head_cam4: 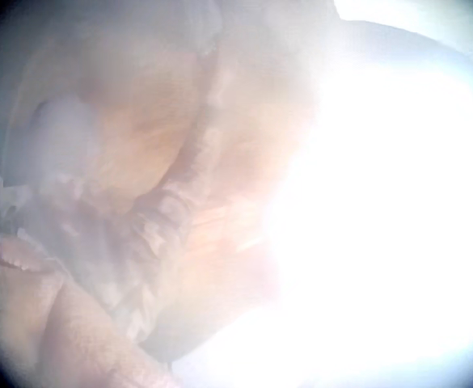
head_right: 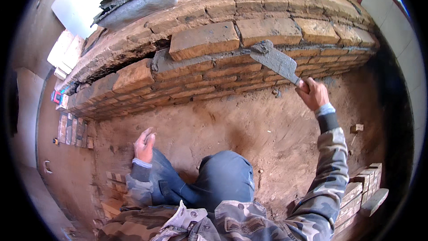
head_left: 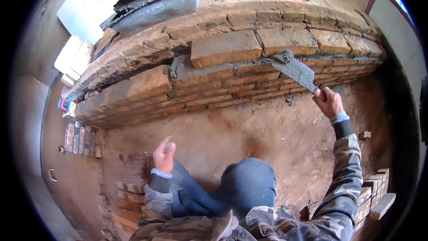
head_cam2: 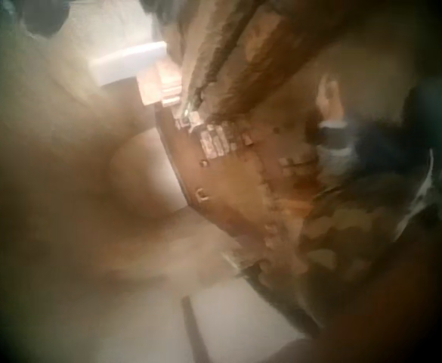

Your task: The person is building a brick wall by scooping mortar from a container and spreading it onto the existing brickwork. They then place bricks into the mortar, tap them into position with a trowel, and scrape away excess mortar.

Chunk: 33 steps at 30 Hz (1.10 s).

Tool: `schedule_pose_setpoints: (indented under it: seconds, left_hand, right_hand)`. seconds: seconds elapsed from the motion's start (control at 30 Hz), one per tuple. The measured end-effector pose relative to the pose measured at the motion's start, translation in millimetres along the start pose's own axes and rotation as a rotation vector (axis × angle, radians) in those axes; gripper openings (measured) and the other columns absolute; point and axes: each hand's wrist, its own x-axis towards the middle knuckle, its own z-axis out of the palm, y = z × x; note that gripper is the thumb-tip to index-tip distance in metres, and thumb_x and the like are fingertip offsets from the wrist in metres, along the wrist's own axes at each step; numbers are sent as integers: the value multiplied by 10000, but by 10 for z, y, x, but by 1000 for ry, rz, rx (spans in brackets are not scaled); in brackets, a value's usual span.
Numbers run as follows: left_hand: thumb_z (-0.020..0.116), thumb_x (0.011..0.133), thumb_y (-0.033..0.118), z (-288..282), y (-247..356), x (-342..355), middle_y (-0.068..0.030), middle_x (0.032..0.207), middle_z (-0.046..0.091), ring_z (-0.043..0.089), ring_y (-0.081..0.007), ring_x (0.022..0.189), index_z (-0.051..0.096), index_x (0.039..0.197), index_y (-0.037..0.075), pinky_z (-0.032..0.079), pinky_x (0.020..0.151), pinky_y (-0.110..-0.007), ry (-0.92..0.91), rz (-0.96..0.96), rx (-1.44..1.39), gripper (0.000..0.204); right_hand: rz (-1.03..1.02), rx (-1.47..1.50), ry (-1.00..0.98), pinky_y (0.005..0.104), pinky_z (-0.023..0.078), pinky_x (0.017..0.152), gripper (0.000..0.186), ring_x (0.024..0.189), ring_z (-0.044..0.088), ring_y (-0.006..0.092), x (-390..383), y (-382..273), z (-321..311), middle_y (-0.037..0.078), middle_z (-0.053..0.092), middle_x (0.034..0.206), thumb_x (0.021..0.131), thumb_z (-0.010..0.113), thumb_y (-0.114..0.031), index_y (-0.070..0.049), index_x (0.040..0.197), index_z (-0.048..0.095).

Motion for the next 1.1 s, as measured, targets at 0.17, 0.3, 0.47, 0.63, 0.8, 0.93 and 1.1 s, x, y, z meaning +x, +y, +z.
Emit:
schedule_pose_setpoints:
  seconds: [0.17, 0.3, 0.47, 0.63, 0.8, 0.93, 1.1]
  left_hand:
    - [688, 923, 229, 145, 34, 11, -154, 1225, 666, 648, -218, 1109, 614, 1292, 4, 515, 932, -323, -21, 74, 148, 439]
    - [701, 898, 261, 258, -79, 77, -206, 1232, 642, 646, -325, 1112, 631, 1230, -32, 513, 959, -373, -58, 366, 455, 449]
    - [701, 899, 287, 115, -114, 30, -236, 1246, 630, 631, -368, 1128, 627, 1209, -63, 505, 973, -400, -71, 311, 411, 473]
    - [701, 901, 291, -241, 131, -6, -241, 1224, 641, 634, -374, 1124, 629, 1200, -59, 505, 967, -411, -90, 246, 281, 467]
    - [705, 891, 342, -435, 528, -148, -239, 1127, 668, 638, -400, 1070, 653, 1154, -25, 523, 906, -436, -184, 27, 223, 455]
    - [695, 893, 386, -656, 816, -258, -234, 1080, 676, 644, -392, 1047, 670, 1136, 11, 530, 869, -448, -139, -62, 108, 447]
    - [687, 895, 364, -1136, 912, -727, -226, 1079, 680, 638, -381, 1070, 659, 1163, -11, 517, 904, -448, -180, -363, 224, 462]
  right_hand:
    - [-76, 213, -4, 389, 410, 523, 256, 527, 497, 289, 54, -986, -124, 139, 489, 610, 847, 751, -199, -27, 847, 561]
    - [-195, 555, -116, 325, 378, 518, 193, 544, 427, 147, 235, -1843, 95, 62, 450, 604, 963, 608, -178, -13, 898, 532]
    - [24, 1061, -398, 243, 350, 501, 280, 580, 419, 46, 528, -3023, 608, -47, 475, 683, 1068, 457, -275, -51, 911, 518]
    - [257, 1180, -634, 235, 334, 452, 406, 508, 390, 43, 873, -3507, 946, -64, 437, 637, 1072, 445, -406, -65, 868, 525]
    - [262, 1238, -577, 218, 324, 456, 350, 520, 399, 33, 1117, -3840, 617, -55, 462, 640, 1073, 471, -354, -78, 868, 538]
    - [8, 732, -619, 388, 450, 537, 322, 576, 573, 269, 1263, -4181, 95, 113, 592, 667, 992, 624, -312, -21, 875, 554]
    - [-43, 418, -849, 513, 483, 625, 397, 730, 632, 480, 1123, -4519, -650, 285, 611, 725, 940, 654, -374, 9, 861, 585]
